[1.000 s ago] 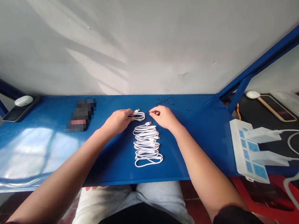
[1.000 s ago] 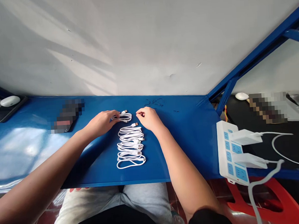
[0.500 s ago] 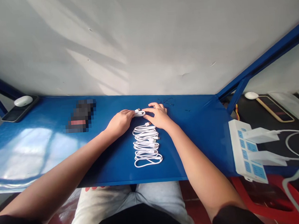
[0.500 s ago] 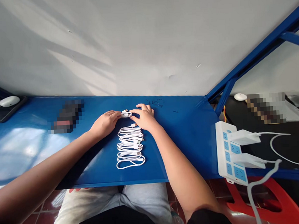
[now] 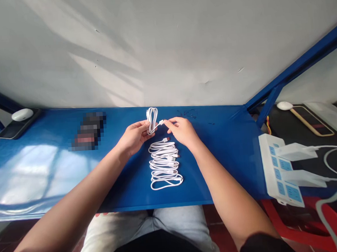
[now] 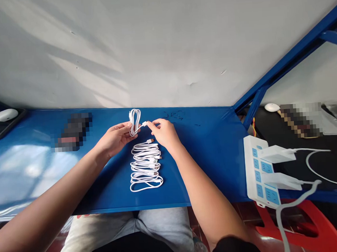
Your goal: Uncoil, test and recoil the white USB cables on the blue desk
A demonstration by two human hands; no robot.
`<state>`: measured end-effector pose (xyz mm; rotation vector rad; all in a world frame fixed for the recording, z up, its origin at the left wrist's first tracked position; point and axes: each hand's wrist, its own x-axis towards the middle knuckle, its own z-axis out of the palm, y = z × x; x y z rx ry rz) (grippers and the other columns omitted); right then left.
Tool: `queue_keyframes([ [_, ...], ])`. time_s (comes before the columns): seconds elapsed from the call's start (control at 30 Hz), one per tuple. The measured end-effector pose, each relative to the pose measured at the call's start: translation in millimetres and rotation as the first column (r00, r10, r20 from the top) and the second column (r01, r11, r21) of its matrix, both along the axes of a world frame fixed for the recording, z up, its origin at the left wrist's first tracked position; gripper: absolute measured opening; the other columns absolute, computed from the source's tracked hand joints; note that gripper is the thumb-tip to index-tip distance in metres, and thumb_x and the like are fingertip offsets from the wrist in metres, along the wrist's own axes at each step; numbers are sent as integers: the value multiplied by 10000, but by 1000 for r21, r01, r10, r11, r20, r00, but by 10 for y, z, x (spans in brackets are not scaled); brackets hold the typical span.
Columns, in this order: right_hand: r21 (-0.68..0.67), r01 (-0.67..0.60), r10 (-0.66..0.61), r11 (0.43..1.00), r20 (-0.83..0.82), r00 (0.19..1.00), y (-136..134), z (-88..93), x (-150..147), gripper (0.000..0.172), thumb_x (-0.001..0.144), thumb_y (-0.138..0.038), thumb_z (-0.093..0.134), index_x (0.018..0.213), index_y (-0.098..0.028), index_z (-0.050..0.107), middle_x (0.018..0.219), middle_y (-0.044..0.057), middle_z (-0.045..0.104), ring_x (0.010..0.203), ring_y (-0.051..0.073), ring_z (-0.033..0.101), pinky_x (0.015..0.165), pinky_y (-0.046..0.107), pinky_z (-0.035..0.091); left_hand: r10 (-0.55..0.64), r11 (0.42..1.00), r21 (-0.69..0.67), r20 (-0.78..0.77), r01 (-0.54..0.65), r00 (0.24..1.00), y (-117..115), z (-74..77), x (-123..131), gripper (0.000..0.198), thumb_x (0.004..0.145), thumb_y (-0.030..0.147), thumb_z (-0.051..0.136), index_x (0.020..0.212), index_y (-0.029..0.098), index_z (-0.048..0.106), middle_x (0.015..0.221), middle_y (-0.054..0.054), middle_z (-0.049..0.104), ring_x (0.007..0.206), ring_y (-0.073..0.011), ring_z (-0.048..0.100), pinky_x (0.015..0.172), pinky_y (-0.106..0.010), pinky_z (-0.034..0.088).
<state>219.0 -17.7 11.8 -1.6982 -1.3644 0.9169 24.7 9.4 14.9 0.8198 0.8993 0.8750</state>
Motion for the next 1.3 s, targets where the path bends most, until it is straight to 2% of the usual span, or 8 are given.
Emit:
queue_keyframes([
  [0.13,-34,-71,56,997,-327,943,-65,2,-122,357,858,-502,699,939,-157,734,812,59,752,625,123,631,532,223,495,-12,1000,30,76,9,997,-93,2,48,248,815,308,786,974,123,739,989,-105,751,870,-159,691,896,-324,541],
  [0.27,43,-17,34,999,-431,902,-55,-91,-203,269,805,-405,741,923,-163,745,863,43,748,723,142,676,589,231,566,25,986,162,20,-28,999,-166,-24,104,318,772,358,838,966,136,720,947,-71,739,859,-156,686,878,-329,545],
  [0.5,124,69,-25,990,-329,944,10,-206,-146,179,801,-319,705,866,-153,707,716,21,718,663,160,693,669,286,598,65,980,193,-129,-39,990,-103,-117,45,369,730,427,851,928,153,703,911,-50,724,828,-144,678,819,-296,540],
  [0.77,-82,149,-168,985,-325,931,41,-89,74,131,720,-168,748,823,-134,675,636,23,699,564,128,652,558,222,551,189,975,169,-311,-142,931,93,-77,-227,353,660,403,871,849,140,732,960,-85,726,886,-169,670,831,-319,568],
  [0.87,-110,163,-189,981,-307,933,31,23,226,57,742,-162,732,750,-126,689,653,36,692,564,104,627,533,193,526,177,976,183,-374,-115,911,166,-7,-380,271,666,354,854,769,142,721,833,-69,706,759,-147,655,806,-333,570],
  [1.0,-97,230,-249,968,-334,909,-23,173,457,128,744,-252,771,751,-137,716,683,28,674,567,92,586,507,189,509,121,981,191,-464,-34,878,202,188,-607,243,679,349,833,741,146,715,673,-43,659,653,-139,623,762,-332,563],
  [1.2,-27,354,-343,935,-330,880,-305,358,820,231,708,-324,825,809,-128,756,640,5,648,540,78,567,513,180,510,167,975,215,-558,-53,812,187,386,-931,350,657,393,861,848,123,748,733,-56,708,725,-182,672,796,-369,584],
  [1.3,-23,425,-413,905,-285,865,-517,323,1061,300,667,-337,866,849,-122,762,678,33,694,572,102,619,558,203,558,260,956,279,-665,-90,700,144,388,-1052,351,685,383,844,913,128,766,799,-58,739,766,-203,689,805,-368,570],
])
